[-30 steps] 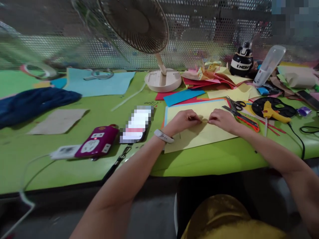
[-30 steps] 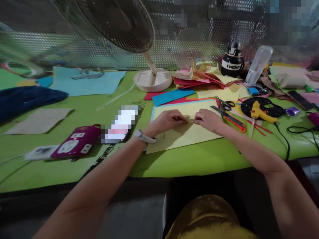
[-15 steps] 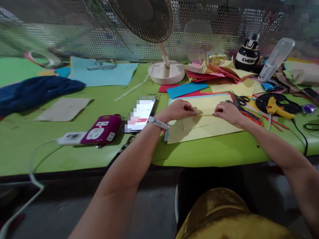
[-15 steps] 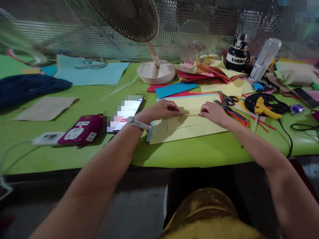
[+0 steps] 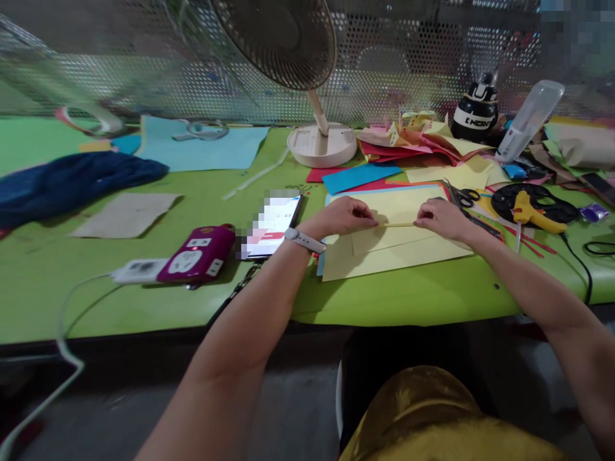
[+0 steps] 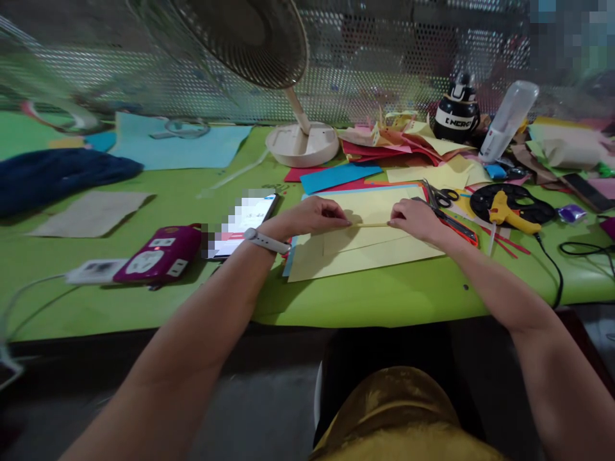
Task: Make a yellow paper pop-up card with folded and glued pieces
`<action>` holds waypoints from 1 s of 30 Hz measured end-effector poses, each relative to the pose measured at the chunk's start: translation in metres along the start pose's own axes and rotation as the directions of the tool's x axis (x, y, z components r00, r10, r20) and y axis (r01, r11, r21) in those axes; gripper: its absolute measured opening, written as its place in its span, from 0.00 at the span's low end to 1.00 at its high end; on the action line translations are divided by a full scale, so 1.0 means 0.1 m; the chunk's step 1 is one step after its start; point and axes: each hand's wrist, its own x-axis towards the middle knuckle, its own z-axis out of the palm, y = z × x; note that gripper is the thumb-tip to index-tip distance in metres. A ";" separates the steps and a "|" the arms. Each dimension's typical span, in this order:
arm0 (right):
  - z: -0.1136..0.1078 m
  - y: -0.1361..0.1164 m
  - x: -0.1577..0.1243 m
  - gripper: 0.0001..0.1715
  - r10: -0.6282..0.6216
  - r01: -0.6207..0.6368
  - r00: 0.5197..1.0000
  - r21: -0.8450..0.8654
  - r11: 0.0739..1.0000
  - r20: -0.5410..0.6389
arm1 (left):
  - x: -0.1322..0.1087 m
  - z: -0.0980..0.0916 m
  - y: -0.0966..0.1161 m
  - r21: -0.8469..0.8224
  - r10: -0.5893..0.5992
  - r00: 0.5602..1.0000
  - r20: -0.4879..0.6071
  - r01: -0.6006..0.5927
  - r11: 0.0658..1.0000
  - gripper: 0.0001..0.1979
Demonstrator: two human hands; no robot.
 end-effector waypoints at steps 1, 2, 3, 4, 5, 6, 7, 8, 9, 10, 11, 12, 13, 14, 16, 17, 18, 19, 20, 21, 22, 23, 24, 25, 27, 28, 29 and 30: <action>-0.01 0.00 0.00 0.05 0.000 0.000 1.000 0.003 1.000 0.002 | -0.01 -0.02 0.02 0.012 -0.013 1.000 0.014 0.013 1.000 0.15; -0.01 0.00 0.00 0.05 0.000 0.000 1.000 0.005 1.000 0.003 | -0.02 -0.04 0.04 0.024 -0.030 0.999 0.035 0.029 0.999 0.16; -0.01 0.00 0.01 0.06 0.001 -0.001 1.000 0.007 1.000 0.005 | -0.03 -0.06 0.06 0.035 -0.051 0.997 0.057 0.049 0.998 0.16; -0.01 0.01 0.01 0.06 0.001 -0.001 1.000 0.007 1.000 0.008 | -0.04 -0.08 0.09 0.046 -0.075 0.994 0.077 0.071 0.996 0.17; -0.01 0.01 0.01 0.06 0.002 -0.002 1.000 0.007 1.000 0.010 | -0.05 -0.10 0.11 0.056 -0.098 0.991 0.094 0.093 0.994 0.17; -0.01 0.01 0.01 0.06 0.002 -0.002 1.000 0.006 1.000 0.013 | -0.06 -0.12 0.14 0.065 -0.118 0.987 0.106 0.111 0.992 0.18; -0.01 0.01 0.01 0.06 0.003 -0.003 1.000 0.005 1.000 0.015 | -0.06 -0.13 0.15 0.074 -0.132 0.985 0.111 0.124 0.990 0.18; -0.01 0.01 0.01 0.06 0.001 -0.002 1.000 0.004 1.000 0.016 | -0.07 -0.14 0.16 0.082 -0.141 0.983 0.116 0.132 0.988 0.18; -0.01 0.01 0.01 0.06 -0.001 0.001 1.000 0.004 1.000 0.016 | -0.07 -0.16 0.17 0.089 -0.149 0.982 0.119 0.138 0.986 0.18; 0.00 0.01 0.01 0.05 -0.003 0.003 1.000 0.004 1.000 0.014 | -0.08 -0.17 0.17 0.091 -0.157 0.980 0.124 0.146 0.985 0.18; 0.00 0.02 0.01 0.05 -0.006 0.006 1.000 0.005 1.000 0.012 | -0.08 -0.18 0.16 0.090 -0.167 0.977 0.130 0.156 0.984 0.18; 0.00 0.02 0.01 0.05 -0.010 0.010 1.000 0.006 1.000 0.011 | -0.08 -0.19 0.15 0.087 -0.177 0.975 0.138 0.166 0.982 0.18; 0.00 0.02 0.01 0.05 -0.013 0.013 1.000 0.008 1.000 0.011 | -0.08 -0.20 0.14 0.083 -0.185 0.972 0.146 0.174 0.981 0.18; 0.00 0.02 0.00 0.05 -0.015 0.015 1.000 0.008 1.000 0.012 | -0.08 -0.22 0.12 0.080 -0.191 0.969 0.154 0.181 0.980 0.18; -0.01 0.03 0.00 0.06 -0.014 0.014 1.000 0.007 1.000 0.014 | -0.08 -0.25 0.09 0.083 -0.197 0.966 0.167 0.186 0.979 0.18; -0.01 0.03 0.00 0.06 -0.015 0.015 1.000 0.006 1.000 0.015 | -0.08 -0.26 0.07 0.088 -0.197 0.966 0.170 0.185 0.979 0.17; -0.01 0.03 0.00 0.06 -0.017 0.017 1.000 0.007 1.000 0.016 | -0.08 -0.27 0.06 0.093 -0.199 0.965 0.174 0.185 0.978 0.17; -0.01 0.04 0.00 0.07 -0.021 0.021 1.000 0.010 1.000 0.016 | -0.08 -0.28 0.04 0.097 -0.202 0.963 0.179 0.187 0.978 0.17; -0.01 0.05 0.00 0.07 -0.028 0.028 1.000 0.015 1.000 0.015 | -0.08 -0.29 0.04 0.100 -0.204 0.962 0.184 0.188 0.977 0.17; -0.01 0.06 0.00 0.07 -0.035 0.034 0.999 0.018 0.999 0.014 | -0.08 -0.30 0.03 0.103 -0.205 0.961 0.187 0.188 0.977 0.17; -0.01 0.07 0.01 0.07 -0.040 0.039 0.999 0.018 0.999 0.013 | -0.08 -0.31 0.03 0.104 -0.207 0.960 0.188 0.190 0.976 0.17; -0.01 0.08 0.01 0.07 -0.043 0.043 0.999 0.015 0.999 0.013 | -0.08 -0.31 0.03 0.103 -0.209 0.960 0.185 0.192 0.976 0.17; -0.01 0.08 0.02 0.07 -0.044 0.043 0.999 0.011 0.999 0.015 | -0.08 -0.32 0.03 0.104 -0.210 0.961 0.182 0.194 0.976 0.16; 0.00 0.09 0.02 0.06 -0.043 0.043 0.999 0.007 0.999 0.017 | -0.08 -0.32 0.03 0.105 -0.212 0.961 0.177 0.196 0.975 0.16; 0.00 0.10 0.03 0.06 -0.038 0.038 0.999 0.003 0.999 0.019 | -0.07 -0.34 0.03 0.115 -0.219 0.961 0.170 0.202 0.973 0.16; 0.00 0.10 0.03 0.06 -0.037 0.037 0.999 0.004 0.999 0.018 | -0.07 -0.35 0.02 0.121 -0.225 0.959 0.172 0.206 0.971 0.16; 0.00 0.09 0.03 0.06 -0.036 0.036 0.999 0.006 0.999 0.016 | -0.07 -0.36 0.00 0.125 -0.230 0.957 0.177 0.209 0.970 0.15; -0.01 0.09 0.03 0.06 -0.037 0.037 0.999 0.008 0.999 0.013 | -0.08 -0.37 -0.02 0.130 -0.232 0.955 0.183 0.211 0.969 0.15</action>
